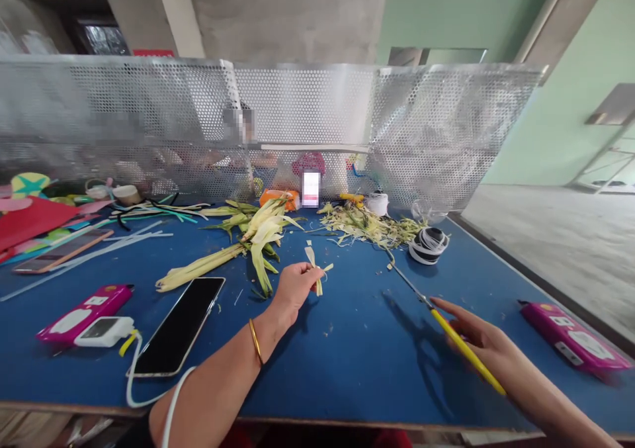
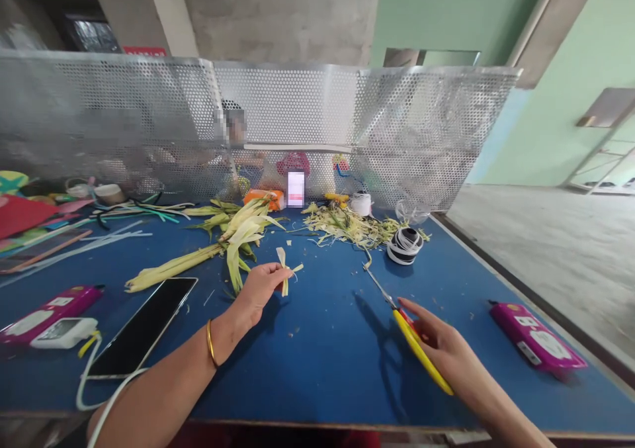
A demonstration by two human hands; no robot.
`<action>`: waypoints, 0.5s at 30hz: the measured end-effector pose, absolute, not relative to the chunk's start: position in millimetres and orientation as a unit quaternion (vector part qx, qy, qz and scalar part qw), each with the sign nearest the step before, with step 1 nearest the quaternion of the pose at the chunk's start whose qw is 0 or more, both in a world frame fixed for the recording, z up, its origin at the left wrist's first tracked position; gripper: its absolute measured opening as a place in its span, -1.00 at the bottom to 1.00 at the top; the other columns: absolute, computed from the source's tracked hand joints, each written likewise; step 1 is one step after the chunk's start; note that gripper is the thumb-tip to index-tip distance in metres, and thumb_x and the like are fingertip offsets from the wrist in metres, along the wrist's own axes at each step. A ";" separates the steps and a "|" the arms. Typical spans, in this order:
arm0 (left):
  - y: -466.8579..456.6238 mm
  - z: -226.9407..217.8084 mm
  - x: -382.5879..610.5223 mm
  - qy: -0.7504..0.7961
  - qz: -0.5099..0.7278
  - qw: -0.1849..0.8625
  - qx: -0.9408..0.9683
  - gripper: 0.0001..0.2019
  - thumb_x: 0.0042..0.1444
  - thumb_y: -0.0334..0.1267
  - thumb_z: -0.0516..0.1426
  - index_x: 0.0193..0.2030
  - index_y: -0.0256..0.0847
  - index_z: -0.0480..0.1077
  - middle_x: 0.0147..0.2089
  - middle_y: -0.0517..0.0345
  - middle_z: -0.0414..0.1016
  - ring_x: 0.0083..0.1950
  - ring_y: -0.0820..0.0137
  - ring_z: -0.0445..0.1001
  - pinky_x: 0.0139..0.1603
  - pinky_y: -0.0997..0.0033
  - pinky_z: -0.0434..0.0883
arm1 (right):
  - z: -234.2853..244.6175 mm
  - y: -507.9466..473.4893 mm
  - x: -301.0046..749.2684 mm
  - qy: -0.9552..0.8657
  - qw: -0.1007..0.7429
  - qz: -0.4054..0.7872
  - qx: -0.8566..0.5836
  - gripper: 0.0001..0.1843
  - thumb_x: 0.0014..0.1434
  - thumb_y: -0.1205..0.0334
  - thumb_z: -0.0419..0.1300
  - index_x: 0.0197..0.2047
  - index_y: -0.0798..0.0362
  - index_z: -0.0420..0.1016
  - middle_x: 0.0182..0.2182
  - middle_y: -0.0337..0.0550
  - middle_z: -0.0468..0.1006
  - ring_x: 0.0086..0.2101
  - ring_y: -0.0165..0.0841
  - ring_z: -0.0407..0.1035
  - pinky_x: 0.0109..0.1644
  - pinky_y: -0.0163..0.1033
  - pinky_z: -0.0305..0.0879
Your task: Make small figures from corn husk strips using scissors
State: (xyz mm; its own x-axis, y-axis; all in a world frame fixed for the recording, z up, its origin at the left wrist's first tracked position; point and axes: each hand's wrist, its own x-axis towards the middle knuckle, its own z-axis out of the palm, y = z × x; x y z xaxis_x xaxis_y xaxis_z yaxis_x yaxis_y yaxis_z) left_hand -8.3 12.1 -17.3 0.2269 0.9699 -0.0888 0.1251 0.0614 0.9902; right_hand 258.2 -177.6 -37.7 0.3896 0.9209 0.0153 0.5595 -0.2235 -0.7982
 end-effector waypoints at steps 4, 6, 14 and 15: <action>13.1 -19.9 -8.3 0.487 0.383 0.513 0.594 -0.76 -0.16 -0.09 0.20 -0.60 -0.23 0.37 -0.65 0.27 0.28 -0.54 0.49 0.22 -0.45 0.48 0.16 | -29.4 -189.2 204.4 -0.303 0.526 0.621 -0.497 -0.53 0.04 -0.13 0.31 -0.08 0.00 0.48 -0.54 -0.27 0.31 -0.67 -0.55 0.03 -0.61 -0.36 0.06; 13.2 -19.2 -9.3 0.492 0.384 0.493 0.606 -0.76 -0.13 -0.09 0.19 -0.59 -0.23 0.37 -0.64 0.28 0.28 -0.54 0.50 0.21 -0.46 0.49 0.15 | -26.4 -185.3 181.6 -0.262 0.527 0.699 -0.406 -0.50 0.03 -0.18 0.31 -0.12 0.02 0.47 -0.46 -0.26 0.33 -0.63 -0.59 0.03 -0.58 -0.39 0.13; 10.9 -13.6 -11.2 0.499 0.390 0.443 0.635 -0.75 -0.07 -0.09 0.17 -0.58 -0.22 0.36 -0.63 0.31 0.25 -0.55 0.52 0.16 -0.50 0.50 0.08 | -23.4 -167.4 152.0 -0.263 0.496 0.731 -0.387 -0.35 0.02 -0.26 0.30 0.00 0.02 0.38 -0.40 -0.26 0.34 -0.58 -0.57 0.12 -0.65 -0.47 0.17; 10.3 -13.6 -10.8 0.497 0.390 0.445 0.634 -0.75 -0.07 -0.09 0.17 -0.58 -0.22 0.37 -0.63 0.31 0.25 -0.55 0.52 0.16 -0.50 0.50 0.09 | -21.8 -166.5 150.4 -0.278 0.487 0.724 -0.402 -0.34 0.02 -0.27 0.29 0.02 0.01 0.36 -0.40 -0.26 0.34 -0.59 -0.57 0.13 -0.67 -0.48 0.16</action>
